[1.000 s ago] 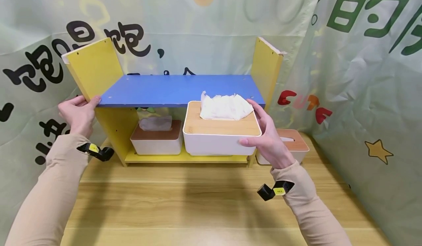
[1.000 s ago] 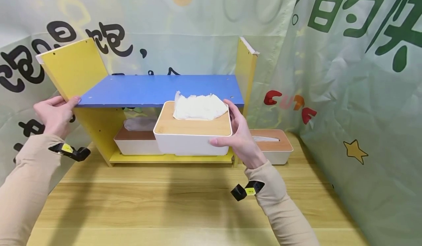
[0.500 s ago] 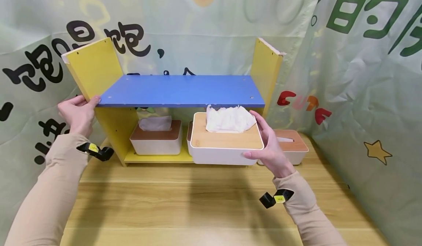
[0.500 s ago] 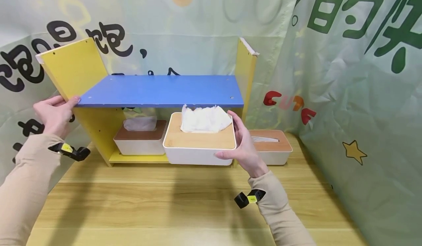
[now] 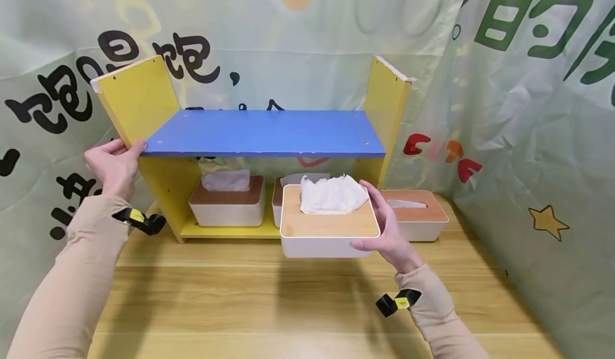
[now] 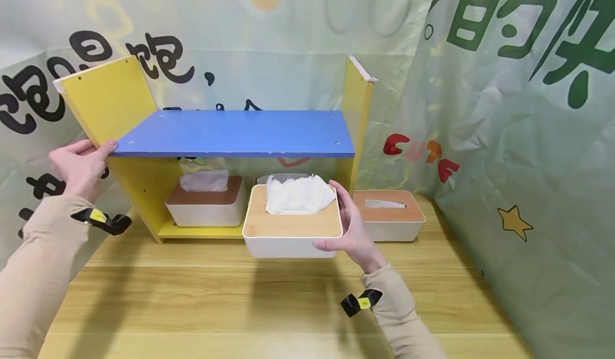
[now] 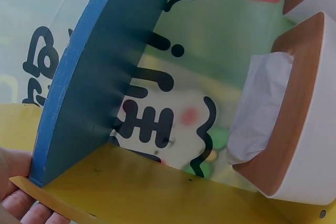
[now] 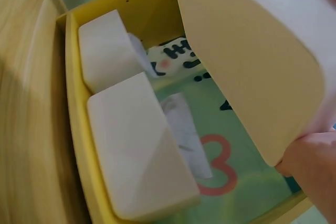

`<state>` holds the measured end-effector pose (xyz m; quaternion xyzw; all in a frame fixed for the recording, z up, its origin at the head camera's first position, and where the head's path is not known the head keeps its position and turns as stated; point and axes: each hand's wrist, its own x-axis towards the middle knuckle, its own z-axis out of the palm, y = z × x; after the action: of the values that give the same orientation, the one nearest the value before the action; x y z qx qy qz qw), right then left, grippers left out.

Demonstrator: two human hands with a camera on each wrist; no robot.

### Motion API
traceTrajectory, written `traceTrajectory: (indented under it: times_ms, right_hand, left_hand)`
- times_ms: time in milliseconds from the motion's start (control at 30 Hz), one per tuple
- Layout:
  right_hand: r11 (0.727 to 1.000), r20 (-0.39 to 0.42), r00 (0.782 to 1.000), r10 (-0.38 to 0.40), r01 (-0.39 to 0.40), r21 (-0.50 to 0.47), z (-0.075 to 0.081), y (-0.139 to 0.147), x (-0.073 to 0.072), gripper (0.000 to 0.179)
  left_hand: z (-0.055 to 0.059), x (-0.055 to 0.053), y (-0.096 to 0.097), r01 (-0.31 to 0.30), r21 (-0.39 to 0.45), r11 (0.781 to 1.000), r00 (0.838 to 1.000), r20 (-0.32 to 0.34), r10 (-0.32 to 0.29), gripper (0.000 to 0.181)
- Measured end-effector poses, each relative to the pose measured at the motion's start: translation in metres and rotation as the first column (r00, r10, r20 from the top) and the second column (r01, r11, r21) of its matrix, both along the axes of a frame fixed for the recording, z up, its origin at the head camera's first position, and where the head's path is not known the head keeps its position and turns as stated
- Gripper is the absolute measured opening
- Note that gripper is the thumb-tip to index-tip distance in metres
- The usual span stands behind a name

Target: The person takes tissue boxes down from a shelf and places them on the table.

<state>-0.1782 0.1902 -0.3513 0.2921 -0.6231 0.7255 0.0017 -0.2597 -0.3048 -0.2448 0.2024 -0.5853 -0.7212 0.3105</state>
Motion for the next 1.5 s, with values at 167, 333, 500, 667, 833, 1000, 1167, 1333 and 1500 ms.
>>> traceTrajectory:
  times_ms: [167,333,500,667,833,1000,1167,1333,1500]
  right_hand:
    - [1.000,0.006,1.000,0.009,-0.009,0.000,-0.012,0.001,0.000,0.115]
    - [1.000,0.003,1.000,-0.004,0.004,0.007,-0.022,0.004,0.001,0.113]
    - [1.000,-0.019,1.000,0.011,-0.011,-0.005,-0.032,0.008,0.002,0.113]
    - [1.000,-0.051,0.999,0.015,-0.014,0.011,-0.042,0.016,0.007,0.112]
    - [1.000,-0.072,0.997,0.016,-0.017,-0.016,-0.050,0.026,0.011,0.111]
    - [1.000,-0.086,0.996,-0.015,0.015,-0.001,-0.056,0.038,0.013,0.113]
    - [0.999,-0.072,0.996,-0.043,0.044,0.010,-0.065,0.053,0.016,0.114]
    - [0.997,-0.043,0.996,-0.075,0.076,0.016,-0.072,0.067,0.021,0.115]
    - [0.995,-0.032,0.995,-0.092,0.093,0.032,-0.080,0.083,0.028,0.115]
  left_hand:
    - [0.000,0.000,0.000,0.001,0.007,1.000,1.000,0.002,-0.001,0.024]
    - [0.000,-0.001,0.000,0.001,-0.004,1.000,1.000,0.004,-0.001,0.024]
    - [0.000,0.000,0.000,0.004,-0.011,1.000,1.000,0.007,-0.004,0.025]
    - [0.001,0.000,0.001,0.005,-0.023,1.000,1.000,0.019,-0.005,0.025]
    - [0.001,-0.001,0.001,0.007,-0.045,0.999,0.999,0.037,-0.005,0.033]
    - [0.000,-0.001,0.000,0.013,-0.019,1.000,1.000,0.024,-0.013,0.025]
    - [0.000,0.000,-0.001,0.014,-0.016,1.000,1.000,0.011,-0.013,0.025]
    - [0.000,0.001,-0.001,0.008,-0.030,0.999,1.000,0.018,-0.008,0.033]
    - [0.000,0.001,-0.001,0.009,-0.032,0.999,1.000,0.026,-0.009,0.040]
